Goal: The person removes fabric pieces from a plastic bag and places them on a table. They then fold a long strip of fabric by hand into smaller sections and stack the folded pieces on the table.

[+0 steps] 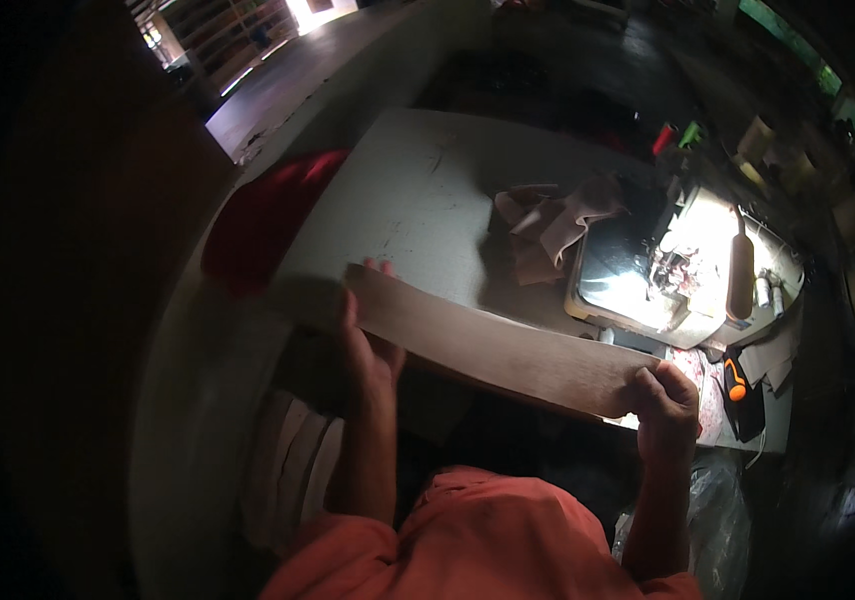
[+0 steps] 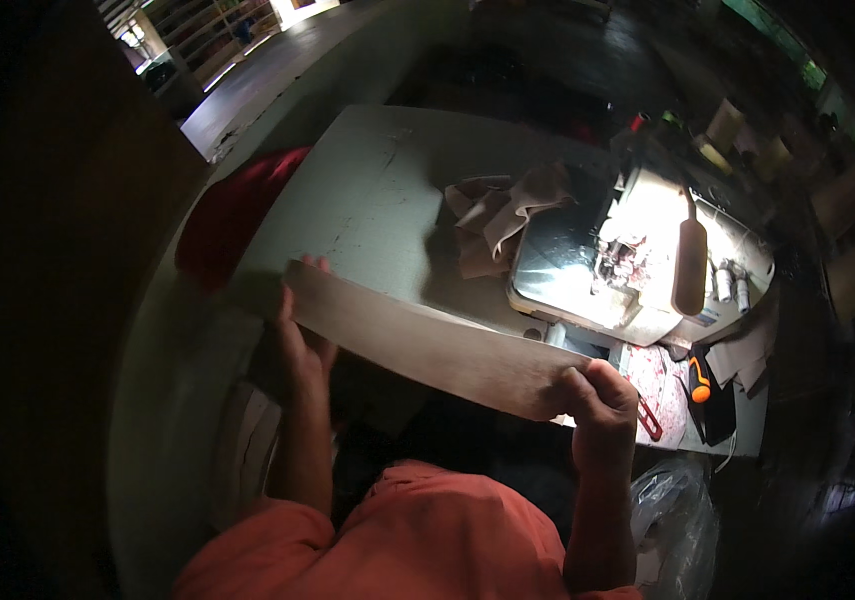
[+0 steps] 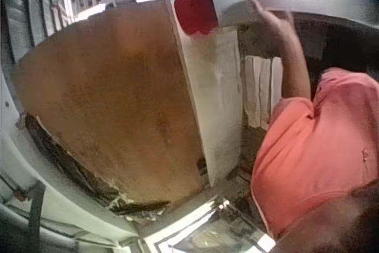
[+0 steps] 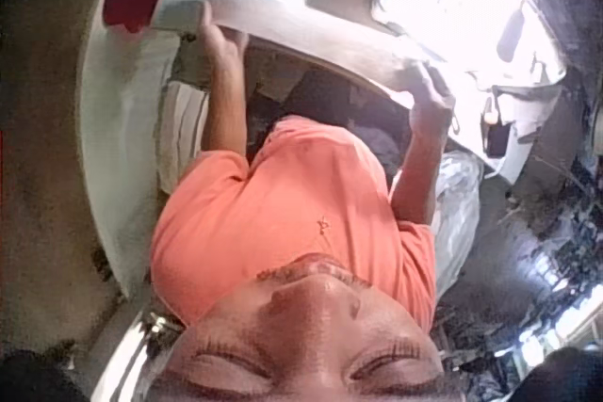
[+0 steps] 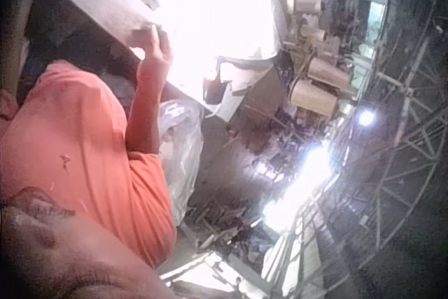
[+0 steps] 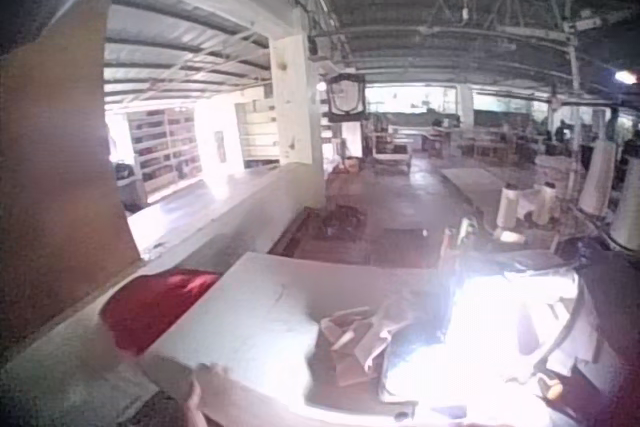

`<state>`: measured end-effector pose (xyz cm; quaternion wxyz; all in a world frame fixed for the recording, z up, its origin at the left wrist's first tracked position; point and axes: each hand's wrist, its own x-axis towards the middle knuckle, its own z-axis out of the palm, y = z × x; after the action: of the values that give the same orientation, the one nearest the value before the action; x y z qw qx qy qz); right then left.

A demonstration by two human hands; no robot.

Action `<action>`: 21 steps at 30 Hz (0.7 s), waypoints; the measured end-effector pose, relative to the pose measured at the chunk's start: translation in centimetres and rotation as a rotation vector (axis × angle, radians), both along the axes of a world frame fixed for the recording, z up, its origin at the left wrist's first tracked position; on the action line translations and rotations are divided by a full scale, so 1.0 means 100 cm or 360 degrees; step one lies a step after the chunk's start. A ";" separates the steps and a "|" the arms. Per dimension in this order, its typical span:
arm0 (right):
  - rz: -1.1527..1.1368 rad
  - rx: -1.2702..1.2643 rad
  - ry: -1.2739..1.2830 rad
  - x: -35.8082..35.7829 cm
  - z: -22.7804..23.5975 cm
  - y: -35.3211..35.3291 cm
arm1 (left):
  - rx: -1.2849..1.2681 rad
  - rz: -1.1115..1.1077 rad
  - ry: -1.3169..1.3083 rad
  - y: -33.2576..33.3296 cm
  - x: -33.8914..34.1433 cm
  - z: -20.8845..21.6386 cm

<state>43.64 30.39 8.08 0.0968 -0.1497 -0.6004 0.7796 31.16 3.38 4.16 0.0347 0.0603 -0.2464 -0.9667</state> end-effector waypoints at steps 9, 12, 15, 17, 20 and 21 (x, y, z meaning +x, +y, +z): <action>0.0217 -0.0514 -0.0206 -0.021 0.002 -0.030 | -0.2735 -0.0199 0.1712 0.088 0.050 0.019; 0.0336 -0.0636 0.0018 -0.008 -0.019 -0.005 | -0.3004 -0.0332 0.1772 0.113 0.067 0.023; 0.0267 -0.0319 -0.0016 -0.004 -0.005 -0.011 | -0.2877 -0.0492 0.1830 0.118 0.065 0.025; 0.0248 -0.0314 0.0014 -0.001 -0.006 -0.007 | -0.2611 -0.0619 0.1830 0.120 0.056 0.028; 0.0243 -0.0032 0.0045 0.003 -0.006 -0.005 | -0.2104 -0.1149 0.1254 0.126 0.034 0.034; 0.0228 0.0102 0.0054 0.003 -0.005 -0.005 | -0.1828 -0.1390 0.0993 0.128 0.029 0.037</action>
<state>43.95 29.90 7.59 0.0556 -0.0898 -0.6325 0.7673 34.07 16.16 7.83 -0.2552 -0.3437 -0.6878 -0.5863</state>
